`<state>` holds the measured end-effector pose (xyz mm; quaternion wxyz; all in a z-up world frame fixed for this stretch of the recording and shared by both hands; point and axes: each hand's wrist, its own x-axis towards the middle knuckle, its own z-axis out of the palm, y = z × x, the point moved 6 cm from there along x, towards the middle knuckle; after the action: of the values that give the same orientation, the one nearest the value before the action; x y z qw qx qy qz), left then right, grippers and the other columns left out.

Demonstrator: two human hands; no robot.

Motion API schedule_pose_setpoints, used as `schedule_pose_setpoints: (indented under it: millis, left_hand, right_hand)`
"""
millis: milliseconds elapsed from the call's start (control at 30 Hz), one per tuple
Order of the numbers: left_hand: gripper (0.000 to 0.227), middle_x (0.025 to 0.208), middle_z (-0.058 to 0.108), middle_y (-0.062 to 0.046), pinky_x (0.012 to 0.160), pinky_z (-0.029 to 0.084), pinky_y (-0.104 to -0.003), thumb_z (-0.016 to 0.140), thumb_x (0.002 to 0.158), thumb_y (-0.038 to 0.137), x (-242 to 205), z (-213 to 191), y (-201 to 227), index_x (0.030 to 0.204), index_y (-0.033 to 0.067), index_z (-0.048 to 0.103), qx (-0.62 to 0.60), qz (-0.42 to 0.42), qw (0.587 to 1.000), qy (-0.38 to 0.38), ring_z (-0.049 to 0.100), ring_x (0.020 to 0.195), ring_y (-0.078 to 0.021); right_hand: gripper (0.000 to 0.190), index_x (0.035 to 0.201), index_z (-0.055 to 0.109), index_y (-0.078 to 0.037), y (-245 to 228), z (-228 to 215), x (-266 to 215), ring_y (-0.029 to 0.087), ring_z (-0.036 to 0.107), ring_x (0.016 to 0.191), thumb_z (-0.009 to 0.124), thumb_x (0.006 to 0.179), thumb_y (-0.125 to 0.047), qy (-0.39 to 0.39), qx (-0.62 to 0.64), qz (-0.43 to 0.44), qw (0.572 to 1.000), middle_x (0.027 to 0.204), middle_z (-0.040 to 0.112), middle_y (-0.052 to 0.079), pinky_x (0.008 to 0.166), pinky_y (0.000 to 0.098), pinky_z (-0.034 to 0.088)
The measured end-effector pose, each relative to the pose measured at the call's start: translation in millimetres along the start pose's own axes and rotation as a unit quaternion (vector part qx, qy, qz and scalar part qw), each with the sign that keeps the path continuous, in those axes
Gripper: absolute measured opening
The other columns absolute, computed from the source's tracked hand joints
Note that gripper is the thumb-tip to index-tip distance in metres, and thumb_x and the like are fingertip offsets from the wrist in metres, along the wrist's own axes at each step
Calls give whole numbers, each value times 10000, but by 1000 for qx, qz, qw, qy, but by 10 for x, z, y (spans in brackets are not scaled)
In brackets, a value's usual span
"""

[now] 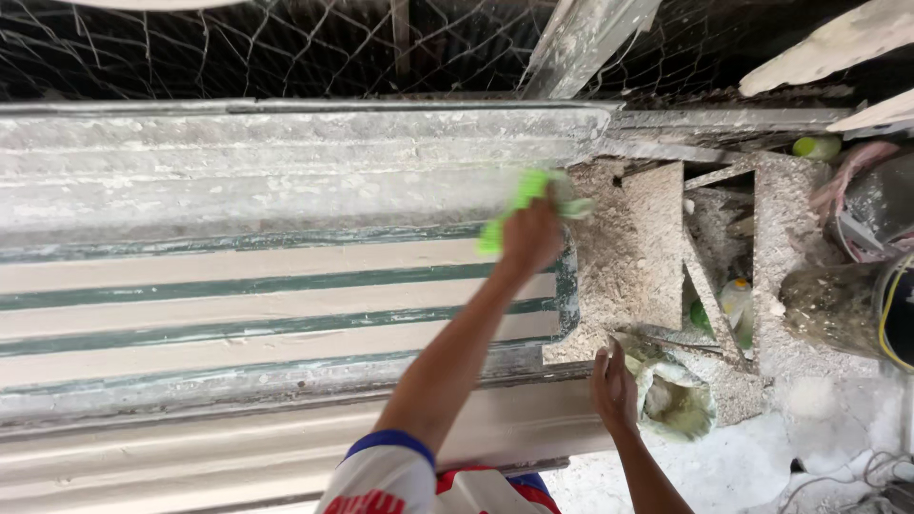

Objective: The person scrapes a long white moulding piece with a small metal scraper, then uses a green brush to sweep dust off the moulding and the workbench. The person handles the moulding and tools directly without visible secondary objects.

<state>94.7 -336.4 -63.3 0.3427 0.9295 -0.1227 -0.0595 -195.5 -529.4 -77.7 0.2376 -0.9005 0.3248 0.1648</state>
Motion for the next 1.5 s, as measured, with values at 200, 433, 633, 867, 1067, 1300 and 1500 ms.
schedule_pose_setpoints:
  millis: [200,433,633,867,1067,1300,1500]
  left_hand:
    - [654,1088,698,-275,419,578,-343,433,1069,365,-239,-810,458,1632,153,176,-299,-28,951,-69,672,515,-222]
    - [522,1255,632,-231,407,553,-358,425,1048,205,-1200,-1555,-268,1566,230,358,43,-211,971,107,633,564,-207]
    - [649,1102,729,-195,543,526,-341,515,1043,175,-773,227,1405,1645,260,289,-79,28,996,16,645,685,-220]
    - [804,1471,565,-155,303,380,-224,572,905,39,-1329,-732,485,1600,282,248,-106,-113,981,114,444,439,-79]
    - [588,1568,550,-259,565,572,-256,521,1045,38,-1998,-437,747,1590,-18,306,322,-13,882,342,701,1086,-368]
    - [641,1504,530,-244,476,564,-273,548,1041,131,-1950,708,1437,1618,304,330,-262,-19,954,143,660,629,-215]
    - [644,1547,411,-118,1060,540,-406,427,1075,357,-3447,-1006,-132,1642,158,196,-428,-63,791,432,506,1347,-231]
  right_hand:
    - [639,1584,333,-151,-165,-106,-20,512,658,1098,309,1048,-498,18,7,-32,999,1195,684,309,928,589,519]
    - [668,1636,268,-152,-124,-29,-44,490,679,1148,275,1052,-476,-45,22,44,998,1228,706,296,961,574,540]
    - [671,1585,300,-116,-82,12,0,515,544,1277,269,1049,-520,1,98,-93,991,1418,559,307,1042,561,475]
    - [744,1628,217,-115,-42,76,148,500,688,1043,234,1025,-551,-91,145,-50,984,1081,701,327,923,593,503]
    - [690,1607,256,-65,129,334,439,458,650,1072,274,1082,-513,-129,164,-56,976,1185,632,310,901,566,519]
    - [644,1552,394,-95,769,474,1044,359,598,1137,342,1061,-508,-197,408,-103,885,1371,596,240,982,522,527]
    - [724,1624,279,-150,1710,-10,984,338,494,1355,340,1043,-577,-261,330,-14,907,1553,481,159,1107,481,416]
